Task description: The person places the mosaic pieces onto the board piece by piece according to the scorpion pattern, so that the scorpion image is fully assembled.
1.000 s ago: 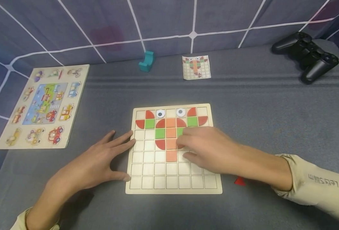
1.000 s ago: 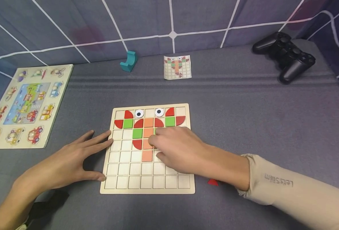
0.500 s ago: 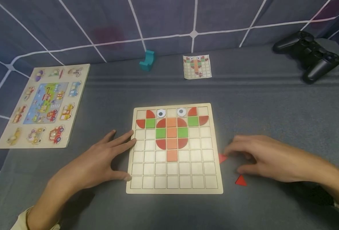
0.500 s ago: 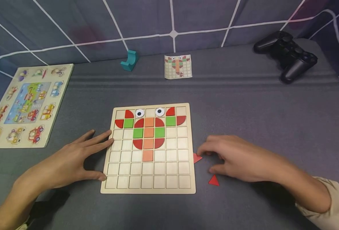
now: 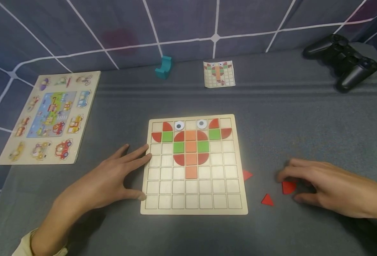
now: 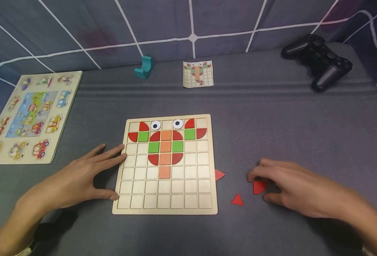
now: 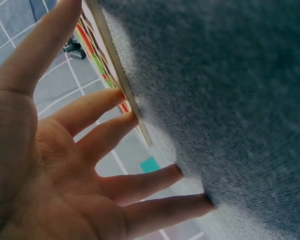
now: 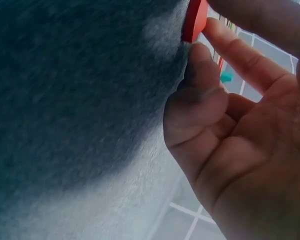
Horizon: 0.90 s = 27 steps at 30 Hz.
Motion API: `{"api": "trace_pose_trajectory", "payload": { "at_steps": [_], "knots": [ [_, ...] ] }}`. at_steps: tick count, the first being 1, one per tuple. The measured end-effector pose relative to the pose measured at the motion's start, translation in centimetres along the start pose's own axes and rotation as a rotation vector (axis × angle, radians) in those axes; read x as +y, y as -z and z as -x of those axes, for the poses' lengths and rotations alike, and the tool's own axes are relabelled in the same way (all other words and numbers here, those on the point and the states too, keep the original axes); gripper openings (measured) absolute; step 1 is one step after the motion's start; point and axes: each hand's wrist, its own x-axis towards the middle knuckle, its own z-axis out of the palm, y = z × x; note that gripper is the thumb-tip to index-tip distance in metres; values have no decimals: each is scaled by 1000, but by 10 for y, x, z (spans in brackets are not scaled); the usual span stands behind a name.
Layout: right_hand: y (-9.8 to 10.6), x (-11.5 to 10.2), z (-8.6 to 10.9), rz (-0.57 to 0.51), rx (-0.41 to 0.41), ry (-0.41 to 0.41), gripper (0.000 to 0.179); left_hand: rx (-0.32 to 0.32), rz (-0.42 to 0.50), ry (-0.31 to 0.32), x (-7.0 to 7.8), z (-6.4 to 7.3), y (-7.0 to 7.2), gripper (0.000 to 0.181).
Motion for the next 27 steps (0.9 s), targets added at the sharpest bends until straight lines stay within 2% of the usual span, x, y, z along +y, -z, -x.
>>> {"api": "trace_pose_trajectory", "payload": {
  "at_steps": [4,8,12,19,21,25,27],
  "knots": [
    [-2,1,1,9,-6,-93,43,3,-3,-3,0,0,0,102],
    [-3,-1,-2,17,-5,-141,36,-1,-3,5,1,-1,0,102],
    [-3,-5,-3,48,30,-117,32,-4,0,11,1,-1,0,102],
    [-5,-9,-3,72,44,-74,36,-1,0,9,1,0,0,102],
    [-5,-9,-2,79,71,-33,39,0,-3,9,1,0,0,102],
    [-7,-12,0,118,183,84,44,-1,-3,14,1,-1,0,102],
    [-7,-14,0,138,210,113,43,-2,-1,18,1,-1,0,102]
  ]
}}
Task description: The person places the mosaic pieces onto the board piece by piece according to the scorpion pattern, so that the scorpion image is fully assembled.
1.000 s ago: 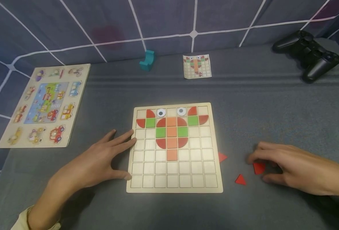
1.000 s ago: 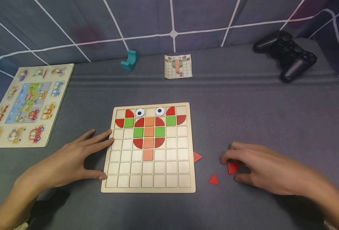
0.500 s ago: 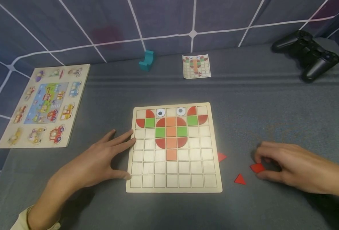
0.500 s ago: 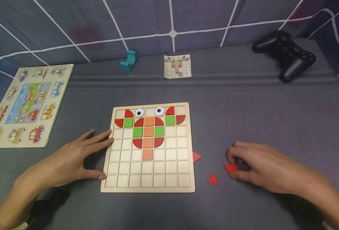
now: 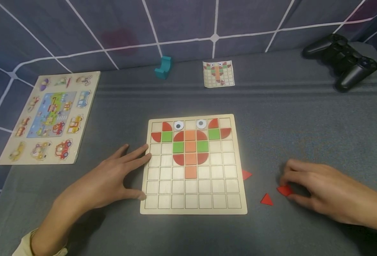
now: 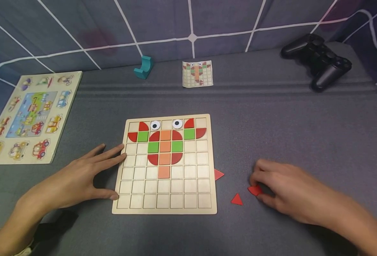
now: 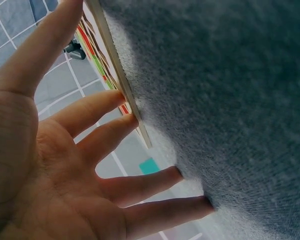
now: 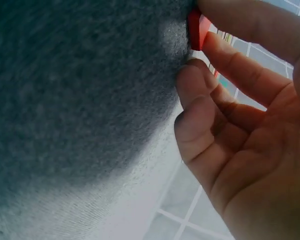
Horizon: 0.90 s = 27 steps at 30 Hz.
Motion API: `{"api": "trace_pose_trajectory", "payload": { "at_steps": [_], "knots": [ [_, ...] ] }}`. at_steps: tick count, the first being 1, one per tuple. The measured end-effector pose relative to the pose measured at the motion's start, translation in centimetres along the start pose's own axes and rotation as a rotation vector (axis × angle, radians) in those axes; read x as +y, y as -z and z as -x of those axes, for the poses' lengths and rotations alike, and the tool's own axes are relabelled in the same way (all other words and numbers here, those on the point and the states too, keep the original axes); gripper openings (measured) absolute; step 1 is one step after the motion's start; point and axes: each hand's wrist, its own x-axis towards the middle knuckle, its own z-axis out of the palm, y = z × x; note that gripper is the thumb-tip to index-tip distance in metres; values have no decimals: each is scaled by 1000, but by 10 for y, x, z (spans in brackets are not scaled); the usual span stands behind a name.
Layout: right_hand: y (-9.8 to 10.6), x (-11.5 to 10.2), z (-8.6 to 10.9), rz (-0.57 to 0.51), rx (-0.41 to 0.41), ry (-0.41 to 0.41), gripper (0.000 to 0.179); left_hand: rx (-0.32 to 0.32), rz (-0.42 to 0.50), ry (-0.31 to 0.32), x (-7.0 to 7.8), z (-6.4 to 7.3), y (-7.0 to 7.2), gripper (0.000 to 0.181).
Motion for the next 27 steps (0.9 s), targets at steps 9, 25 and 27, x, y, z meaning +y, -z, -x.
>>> {"api": "trace_pose_trajectory", "payload": {
  "at_steps": [9,25,27],
  "knots": [
    [1,-5,-4,-52,-53,-35,35,5,3,-10,-1,0,-1,101],
    [10,-44,-46,-183,67,56,44,2,-8,-8,1,-2,0,103],
    [10,-52,-56,-174,72,93,40,5,-12,-11,1,-2,0,102]
  ]
}}
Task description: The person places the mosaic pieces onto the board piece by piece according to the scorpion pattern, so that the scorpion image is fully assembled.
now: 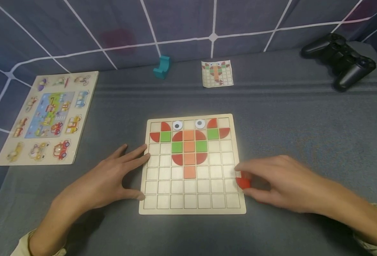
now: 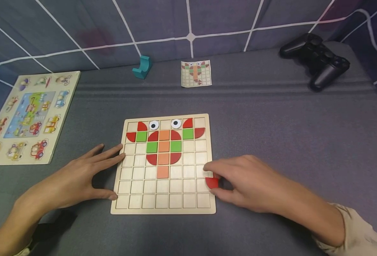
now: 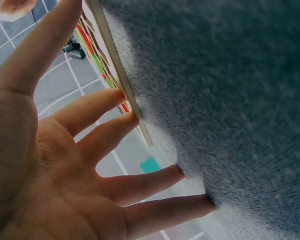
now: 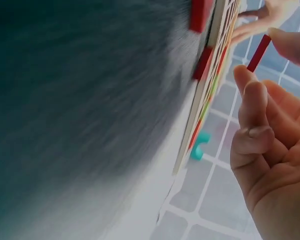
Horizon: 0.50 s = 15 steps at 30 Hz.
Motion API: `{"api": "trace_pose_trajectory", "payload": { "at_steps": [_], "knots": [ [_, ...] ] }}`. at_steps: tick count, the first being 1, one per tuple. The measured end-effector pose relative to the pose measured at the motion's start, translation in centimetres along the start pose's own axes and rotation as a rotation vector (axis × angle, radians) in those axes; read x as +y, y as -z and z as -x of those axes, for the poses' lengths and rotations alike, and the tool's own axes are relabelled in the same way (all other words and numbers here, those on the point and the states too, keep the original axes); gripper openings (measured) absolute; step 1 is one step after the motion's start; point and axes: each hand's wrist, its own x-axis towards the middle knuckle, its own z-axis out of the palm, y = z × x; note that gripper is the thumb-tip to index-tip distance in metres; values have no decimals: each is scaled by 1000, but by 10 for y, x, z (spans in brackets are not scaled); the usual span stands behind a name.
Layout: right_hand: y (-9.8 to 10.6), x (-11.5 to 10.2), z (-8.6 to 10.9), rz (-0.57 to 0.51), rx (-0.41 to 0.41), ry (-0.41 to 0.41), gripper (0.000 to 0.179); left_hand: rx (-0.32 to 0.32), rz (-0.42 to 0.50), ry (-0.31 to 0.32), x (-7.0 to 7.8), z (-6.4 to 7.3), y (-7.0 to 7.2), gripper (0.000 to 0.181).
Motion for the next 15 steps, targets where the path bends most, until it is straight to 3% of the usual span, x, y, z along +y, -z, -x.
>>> {"api": "trace_pose_trajectory", "payload": {
  "at_steps": [9,15],
  "knots": [
    [-21,-23,-45,5,10,175,18,-1,4,-5,-1,1,0,102],
    [-36,-34,-66,8,-1,229,18,-7,13,-3,-1,3,1,102]
  ]
}}
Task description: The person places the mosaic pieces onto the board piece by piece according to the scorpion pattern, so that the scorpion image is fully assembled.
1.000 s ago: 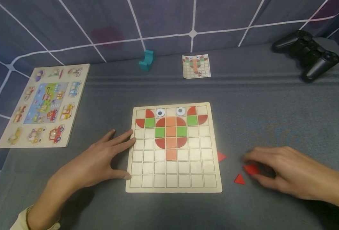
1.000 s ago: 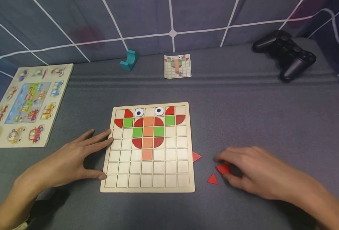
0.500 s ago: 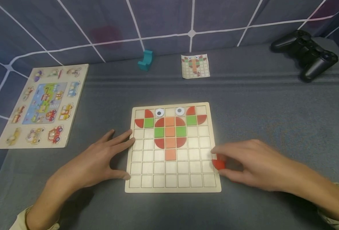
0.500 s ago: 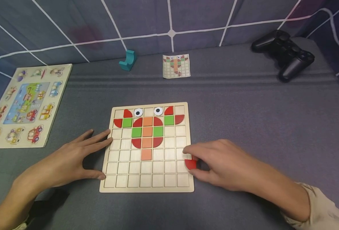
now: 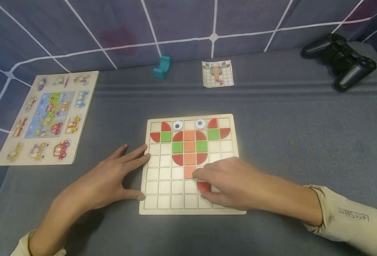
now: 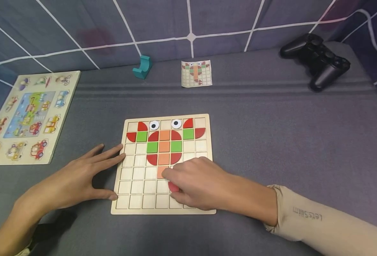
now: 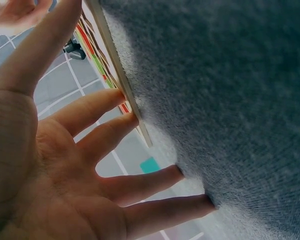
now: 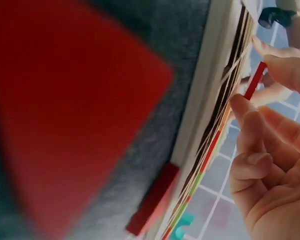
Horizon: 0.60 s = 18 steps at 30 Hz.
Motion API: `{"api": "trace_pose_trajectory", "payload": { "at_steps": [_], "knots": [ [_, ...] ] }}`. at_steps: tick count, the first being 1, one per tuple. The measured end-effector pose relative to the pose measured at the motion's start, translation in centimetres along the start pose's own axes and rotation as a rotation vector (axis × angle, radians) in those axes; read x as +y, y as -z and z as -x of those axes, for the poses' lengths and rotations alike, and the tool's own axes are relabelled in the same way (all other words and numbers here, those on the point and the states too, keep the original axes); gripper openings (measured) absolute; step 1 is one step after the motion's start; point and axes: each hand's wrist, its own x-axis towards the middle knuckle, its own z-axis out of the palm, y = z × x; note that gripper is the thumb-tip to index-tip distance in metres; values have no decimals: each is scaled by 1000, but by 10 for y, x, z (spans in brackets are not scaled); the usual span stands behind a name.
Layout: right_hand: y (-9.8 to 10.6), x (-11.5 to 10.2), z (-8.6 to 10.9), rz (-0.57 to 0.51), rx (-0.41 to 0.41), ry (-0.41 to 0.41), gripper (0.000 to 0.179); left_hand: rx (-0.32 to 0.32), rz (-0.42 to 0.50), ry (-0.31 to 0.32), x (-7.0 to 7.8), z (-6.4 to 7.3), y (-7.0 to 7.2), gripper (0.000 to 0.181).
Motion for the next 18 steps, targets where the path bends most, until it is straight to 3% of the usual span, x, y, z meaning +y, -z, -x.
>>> {"api": "trace_pose_trajectory", "payload": {
  "at_steps": [8,18],
  "knots": [
    [-7,-7,-21,22,-54,-7,21,5,-10,2,1,0,0,102],
    [-12,-10,-29,170,-91,50,21,1,-3,9,1,-1,0,103]
  ]
}}
